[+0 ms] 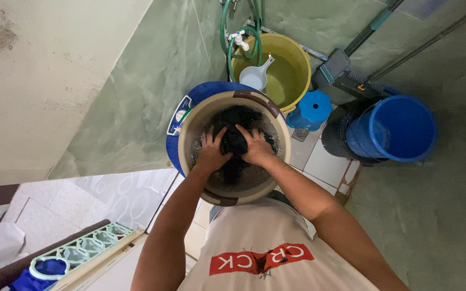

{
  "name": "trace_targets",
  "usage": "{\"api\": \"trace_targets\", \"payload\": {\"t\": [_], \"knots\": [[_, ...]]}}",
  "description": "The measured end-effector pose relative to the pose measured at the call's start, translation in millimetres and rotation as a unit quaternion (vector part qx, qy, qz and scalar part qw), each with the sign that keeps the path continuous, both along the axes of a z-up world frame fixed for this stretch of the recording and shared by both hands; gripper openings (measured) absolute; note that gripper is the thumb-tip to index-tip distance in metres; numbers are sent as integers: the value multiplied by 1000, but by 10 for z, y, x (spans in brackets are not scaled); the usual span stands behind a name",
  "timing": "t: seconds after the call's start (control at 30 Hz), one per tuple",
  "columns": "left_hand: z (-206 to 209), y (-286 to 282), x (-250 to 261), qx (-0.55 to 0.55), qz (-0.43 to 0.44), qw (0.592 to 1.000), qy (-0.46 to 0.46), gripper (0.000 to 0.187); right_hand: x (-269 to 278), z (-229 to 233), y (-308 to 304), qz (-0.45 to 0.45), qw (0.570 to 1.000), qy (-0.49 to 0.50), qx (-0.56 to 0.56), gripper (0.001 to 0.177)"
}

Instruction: The person scrubs a dark garment by hand in a beige basin filled with soapy water. They then rinse the basin and refill it with clean water using a white scoop. The garment is placed in the clean water, agitated, and wrung out by hand.

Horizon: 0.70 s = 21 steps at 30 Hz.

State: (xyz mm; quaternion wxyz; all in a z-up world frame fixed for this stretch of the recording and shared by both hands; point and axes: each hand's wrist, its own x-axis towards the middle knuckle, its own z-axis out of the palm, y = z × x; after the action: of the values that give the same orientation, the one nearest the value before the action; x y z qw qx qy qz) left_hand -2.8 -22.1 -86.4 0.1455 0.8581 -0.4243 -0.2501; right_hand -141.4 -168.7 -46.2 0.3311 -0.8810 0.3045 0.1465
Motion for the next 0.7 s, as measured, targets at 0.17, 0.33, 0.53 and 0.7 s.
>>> {"api": "trace_targets", "payload": {"t": [0.17,0.33,0.53,0.7], "knots": [[-51,-36,27,10,7,1000,19,112,44,-81,42,-10,1000,-2,1,118],[-140,-127,50,77,20,997,24,107,86,-256,65,-3,999,9,-31,120],[-132,-80,89,2,14,1000,24,99,49,-285,30,13,999,-22,-36,120],[116,-1,148,0,-6,998,67,79,-73,-372,-125,-16,993,-109,37,99]]}}
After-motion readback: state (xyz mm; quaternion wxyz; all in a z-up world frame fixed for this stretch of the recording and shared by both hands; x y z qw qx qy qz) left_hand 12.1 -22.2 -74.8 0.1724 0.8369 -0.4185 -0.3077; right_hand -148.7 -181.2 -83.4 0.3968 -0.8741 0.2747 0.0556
